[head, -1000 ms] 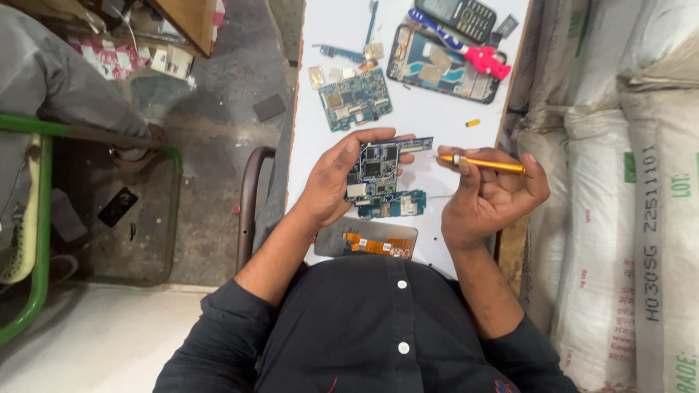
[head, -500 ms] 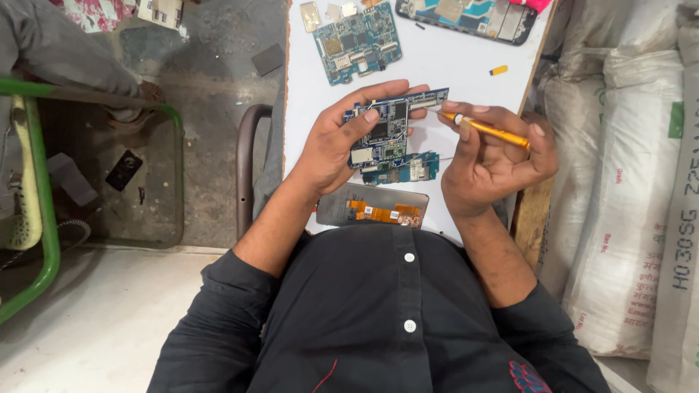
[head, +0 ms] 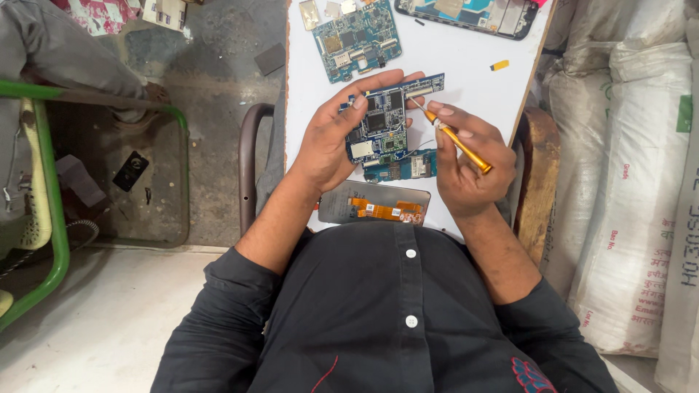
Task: The person cleans a blue circuit board with a toothbrush, then uses a small screwdriver to probe and adjust components on the board. The person handles the board and tools with both hands while seated at a cluttered workbench.
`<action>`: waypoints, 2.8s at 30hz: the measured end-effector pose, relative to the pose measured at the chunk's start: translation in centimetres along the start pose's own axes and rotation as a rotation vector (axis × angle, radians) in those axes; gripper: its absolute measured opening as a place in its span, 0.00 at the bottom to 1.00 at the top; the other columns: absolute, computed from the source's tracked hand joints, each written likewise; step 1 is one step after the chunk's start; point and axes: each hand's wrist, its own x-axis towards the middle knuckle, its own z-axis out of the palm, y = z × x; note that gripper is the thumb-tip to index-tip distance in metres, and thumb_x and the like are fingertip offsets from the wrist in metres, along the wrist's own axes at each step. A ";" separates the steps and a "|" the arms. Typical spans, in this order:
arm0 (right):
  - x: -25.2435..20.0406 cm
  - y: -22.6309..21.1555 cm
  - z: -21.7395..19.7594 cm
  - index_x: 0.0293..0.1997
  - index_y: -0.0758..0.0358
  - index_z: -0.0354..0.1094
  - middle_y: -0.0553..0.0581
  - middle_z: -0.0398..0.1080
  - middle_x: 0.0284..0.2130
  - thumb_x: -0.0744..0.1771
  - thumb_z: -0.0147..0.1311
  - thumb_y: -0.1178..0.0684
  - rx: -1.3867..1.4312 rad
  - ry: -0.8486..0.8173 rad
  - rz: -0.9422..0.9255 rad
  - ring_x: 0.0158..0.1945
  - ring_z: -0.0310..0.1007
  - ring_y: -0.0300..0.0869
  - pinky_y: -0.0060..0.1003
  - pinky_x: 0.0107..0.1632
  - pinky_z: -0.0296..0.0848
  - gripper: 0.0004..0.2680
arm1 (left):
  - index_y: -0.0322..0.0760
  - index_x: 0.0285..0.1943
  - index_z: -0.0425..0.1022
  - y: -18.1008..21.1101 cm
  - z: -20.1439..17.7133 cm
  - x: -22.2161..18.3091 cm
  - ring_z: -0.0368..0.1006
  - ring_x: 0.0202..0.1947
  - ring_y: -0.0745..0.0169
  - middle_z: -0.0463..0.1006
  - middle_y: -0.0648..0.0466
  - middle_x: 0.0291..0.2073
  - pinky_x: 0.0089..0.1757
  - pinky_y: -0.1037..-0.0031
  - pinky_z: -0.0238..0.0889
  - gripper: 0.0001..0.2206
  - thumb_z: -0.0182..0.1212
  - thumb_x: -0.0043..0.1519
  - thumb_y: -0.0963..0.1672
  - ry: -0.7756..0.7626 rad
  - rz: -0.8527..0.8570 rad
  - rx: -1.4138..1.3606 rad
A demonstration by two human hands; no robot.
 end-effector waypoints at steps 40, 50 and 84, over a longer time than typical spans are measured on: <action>2.0 -0.5 0.1 0.60 0.64 0.73 0.59 0.70 0.42 0.74 0.56 0.67 -0.262 -0.016 0.178 0.44 0.69 0.40 0.31 0.43 0.73 0.08 | 0.30 0.79 0.54 -0.2 -1.2 -0.3 0.62 0.72 0.38 0.62 0.35 0.71 0.66 0.57 0.66 0.27 0.47 0.77 0.51 -0.050 0.105 -0.170; 1.6 0.0 0.1 0.59 0.63 0.74 0.57 0.71 0.42 0.72 0.55 0.71 -0.308 -0.015 0.147 0.46 0.70 0.42 0.30 0.43 0.73 0.11 | 0.35 0.78 0.55 -0.8 -1.5 -0.4 0.63 0.72 0.37 0.61 0.38 0.72 0.67 0.56 0.66 0.23 0.45 0.78 0.51 -0.052 0.127 -0.171; 1.5 -0.2 0.1 0.58 0.66 0.74 0.59 0.73 0.41 0.74 0.59 0.62 -0.263 0.019 0.189 0.43 0.76 0.38 0.29 0.40 0.74 0.06 | 0.29 0.77 0.58 -0.1 -0.5 -0.2 0.75 0.61 0.44 0.72 0.34 0.62 0.57 0.59 0.76 0.28 0.55 0.74 0.50 0.043 0.088 -0.051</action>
